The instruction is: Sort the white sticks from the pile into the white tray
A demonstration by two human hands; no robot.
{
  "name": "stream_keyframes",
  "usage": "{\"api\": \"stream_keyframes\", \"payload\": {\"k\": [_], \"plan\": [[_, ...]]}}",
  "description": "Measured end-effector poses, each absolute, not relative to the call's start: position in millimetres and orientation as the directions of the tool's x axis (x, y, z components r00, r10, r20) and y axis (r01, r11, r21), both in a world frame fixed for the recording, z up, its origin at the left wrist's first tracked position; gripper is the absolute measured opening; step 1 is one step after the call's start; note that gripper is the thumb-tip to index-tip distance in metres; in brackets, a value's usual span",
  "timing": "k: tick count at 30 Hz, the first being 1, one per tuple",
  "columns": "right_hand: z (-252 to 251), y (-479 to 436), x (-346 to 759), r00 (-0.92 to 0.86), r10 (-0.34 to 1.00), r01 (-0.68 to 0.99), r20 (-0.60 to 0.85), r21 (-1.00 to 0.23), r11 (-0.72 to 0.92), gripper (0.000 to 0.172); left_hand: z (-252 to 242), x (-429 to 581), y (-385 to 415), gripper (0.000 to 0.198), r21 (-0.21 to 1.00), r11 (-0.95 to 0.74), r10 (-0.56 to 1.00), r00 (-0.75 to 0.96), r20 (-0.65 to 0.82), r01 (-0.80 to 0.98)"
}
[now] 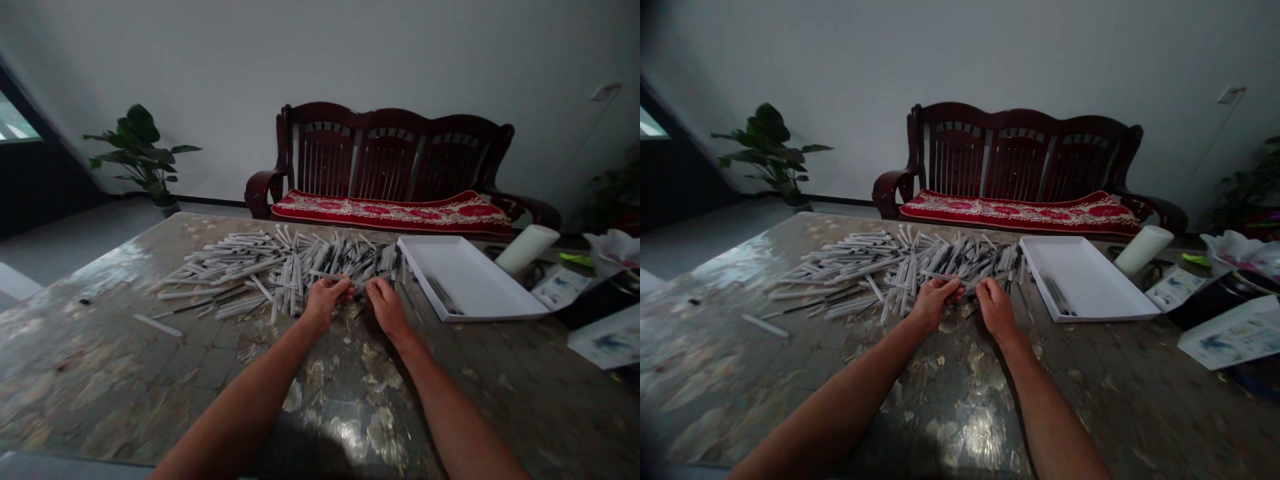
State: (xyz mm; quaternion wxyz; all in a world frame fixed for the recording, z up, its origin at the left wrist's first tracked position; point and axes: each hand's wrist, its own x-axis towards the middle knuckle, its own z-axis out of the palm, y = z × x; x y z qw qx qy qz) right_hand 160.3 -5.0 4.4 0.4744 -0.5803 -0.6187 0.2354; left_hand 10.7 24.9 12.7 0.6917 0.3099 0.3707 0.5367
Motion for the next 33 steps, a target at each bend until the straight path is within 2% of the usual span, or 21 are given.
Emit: {"api": "stream_keyframes", "payload": {"k": [3,7,9,12,14,20,24,25,29,31,33], "plan": [[6,-6,159,0.150,0.944,0.483,0.294,-0.855,0.190,0.034,13,11,24,0.036,0.840,0.223,0.972,0.173,-0.157,-0.494],[9,-8,157,0.177,0.970,0.387,0.165,-0.918,0.086,0.043,14,12,23,0.040,0.844,0.216,0.973,0.176,-0.147,-0.490],[12,-10,158,0.163,0.963,0.446,0.215,-0.886,0.122,0.043,14,12,22,0.040,0.846,0.210,0.976,0.159,-0.151,-0.490],[15,-10,158,0.106,0.933,0.589,0.345,-0.777,0.221,0.036,15,12,22,0.038,0.852,0.213,0.976,0.135,-0.168,-0.479],[16,-10,158,0.105,0.930,0.611,0.351,-0.761,0.218,0.034,16,11,22,0.037,0.858,0.218,0.975,0.139,-0.173,-0.464],[13,-9,155,0.142,0.983,0.370,0.119,-0.927,0.059,0.045,16,12,22,0.039,0.872,0.198,0.978,0.153,-0.144,-0.447],[15,-10,158,0.116,0.972,0.416,0.203,-0.899,0.138,0.041,16,11,22,0.041,0.866,0.192,0.978,0.158,-0.133,-0.462],[16,-10,159,0.106,0.974,0.411,0.198,-0.901,0.138,0.040,16,10,23,0.041,0.866,0.186,0.978,0.170,-0.119,-0.465],[23,-10,165,-0.005,1.000,0.358,0.026,-0.933,0.026,0.039,15,7,25,0.041,0.891,0.159,0.975,0.211,-0.074,-0.424],[29,-9,168,-0.081,0.995,0.426,0.052,-0.901,0.082,0.035,15,8,25,0.039,0.907,0.141,0.975,0.217,-0.056,-0.398],[36,-8,172,-0.135,0.981,0.510,0.137,-0.839,0.188,0.029,15,11,24,0.035,0.928,0.125,0.970,0.241,-0.039,-0.351]]}}
